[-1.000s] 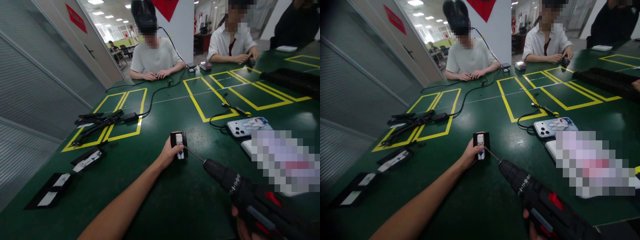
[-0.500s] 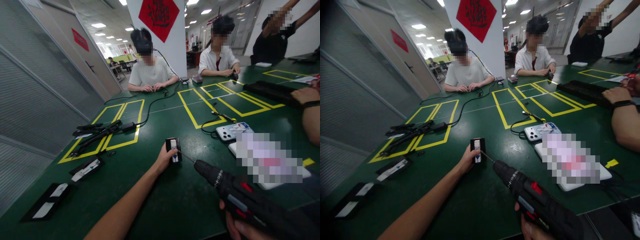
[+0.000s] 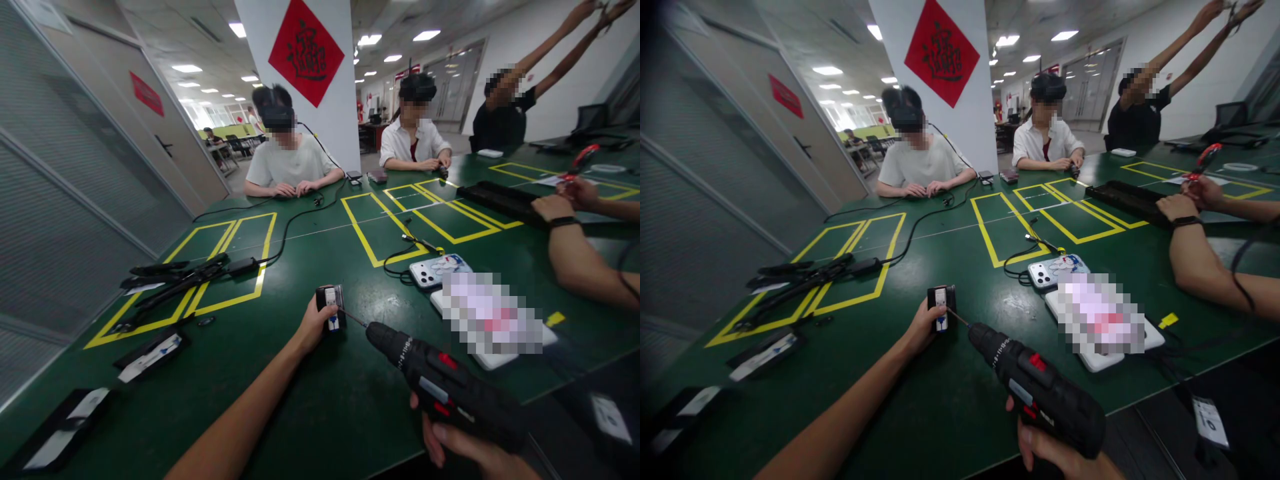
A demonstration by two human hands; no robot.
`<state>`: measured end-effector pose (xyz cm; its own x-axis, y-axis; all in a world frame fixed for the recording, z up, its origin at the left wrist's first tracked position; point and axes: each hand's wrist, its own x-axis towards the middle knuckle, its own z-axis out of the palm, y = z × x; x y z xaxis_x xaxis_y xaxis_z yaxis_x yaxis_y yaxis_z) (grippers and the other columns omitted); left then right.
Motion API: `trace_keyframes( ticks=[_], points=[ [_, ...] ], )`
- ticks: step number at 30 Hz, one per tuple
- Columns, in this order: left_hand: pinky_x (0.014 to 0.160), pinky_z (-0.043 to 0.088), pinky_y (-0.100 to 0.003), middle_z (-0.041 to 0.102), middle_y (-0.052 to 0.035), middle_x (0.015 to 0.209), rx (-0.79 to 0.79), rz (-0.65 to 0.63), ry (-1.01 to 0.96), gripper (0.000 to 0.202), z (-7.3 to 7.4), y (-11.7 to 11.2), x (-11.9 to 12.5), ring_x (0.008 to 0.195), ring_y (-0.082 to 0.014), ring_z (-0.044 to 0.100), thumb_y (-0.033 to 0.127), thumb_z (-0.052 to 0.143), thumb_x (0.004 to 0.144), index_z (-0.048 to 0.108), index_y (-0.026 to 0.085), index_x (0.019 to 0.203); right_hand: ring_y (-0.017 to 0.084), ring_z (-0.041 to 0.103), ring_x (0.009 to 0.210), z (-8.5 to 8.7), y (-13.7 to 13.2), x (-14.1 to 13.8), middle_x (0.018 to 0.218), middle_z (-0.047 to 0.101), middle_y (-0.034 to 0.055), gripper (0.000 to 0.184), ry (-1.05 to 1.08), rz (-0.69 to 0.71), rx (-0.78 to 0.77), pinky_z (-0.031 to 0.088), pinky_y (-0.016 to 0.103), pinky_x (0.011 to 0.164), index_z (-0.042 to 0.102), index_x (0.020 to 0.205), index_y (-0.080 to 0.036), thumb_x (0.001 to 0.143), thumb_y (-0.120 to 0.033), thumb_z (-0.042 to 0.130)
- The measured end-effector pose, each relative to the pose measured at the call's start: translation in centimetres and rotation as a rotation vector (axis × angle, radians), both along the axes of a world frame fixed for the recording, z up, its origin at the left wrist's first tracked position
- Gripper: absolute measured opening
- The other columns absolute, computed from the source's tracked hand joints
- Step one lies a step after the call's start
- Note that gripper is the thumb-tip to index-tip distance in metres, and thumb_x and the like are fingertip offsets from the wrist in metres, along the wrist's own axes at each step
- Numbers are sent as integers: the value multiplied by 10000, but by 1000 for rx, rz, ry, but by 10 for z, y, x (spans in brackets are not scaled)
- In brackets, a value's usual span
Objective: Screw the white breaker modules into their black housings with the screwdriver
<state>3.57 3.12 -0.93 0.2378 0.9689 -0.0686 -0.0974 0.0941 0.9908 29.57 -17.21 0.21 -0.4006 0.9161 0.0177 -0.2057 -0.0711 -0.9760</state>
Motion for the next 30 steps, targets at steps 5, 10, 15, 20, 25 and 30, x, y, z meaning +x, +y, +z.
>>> trace_keyframes(
  ticks=[5,10,15,20,25,30],
  points=[
    [622,453,-244,549,-1,839,-13,-16,-14,555,2,0,0,685,-131,533,340,691,692,489,163,1177,162,556,628,2,1,-2,682,557,66,429,-5,-13,-34,439,273,648,449,1150,-83,971,-458,558],
    [653,469,-266,555,-10,856,-45,-52,-27,579,5,-2,-1,710,-141,543,345,689,707,464,165,1209,172,570,626,0,0,-1,692,568,75,521,-75,7,-79,454,268,634,442,1186,-81,953,-532,560],
    [692,478,-269,545,-11,908,-60,-80,-62,589,3,-3,-4,770,-139,547,332,718,692,466,187,1203,182,569,620,0,-1,2,688,567,75,509,-98,-2,-129,461,292,645,483,1150,-117,941,-574,566],
    [681,485,-280,545,-22,935,-68,-107,-106,623,2,-3,-6,782,-149,552,314,710,688,433,197,1233,194,574,630,5,-2,2,697,571,78,497,-122,9,-150,463,308,658,487,1165,-128,943,-566,561],
    [697,479,-290,555,-24,941,-63,-122,-126,629,1,-1,-6,794,-158,554,295,709,675,429,198,1229,190,587,646,4,2,6,712,584,83,401,-155,33,-105,460,278,631,501,1170,-123,981,-476,530],
    [710,462,-284,564,-19,925,-53,-129,-114,624,-2,2,-7,787,-155,547,295,705,674,430,199,1226,204,590,605,-3,14,13,709,588,86,423,-96,170,-132,503,305,603,588,1074,-154,932,-552,571]
  ],
)
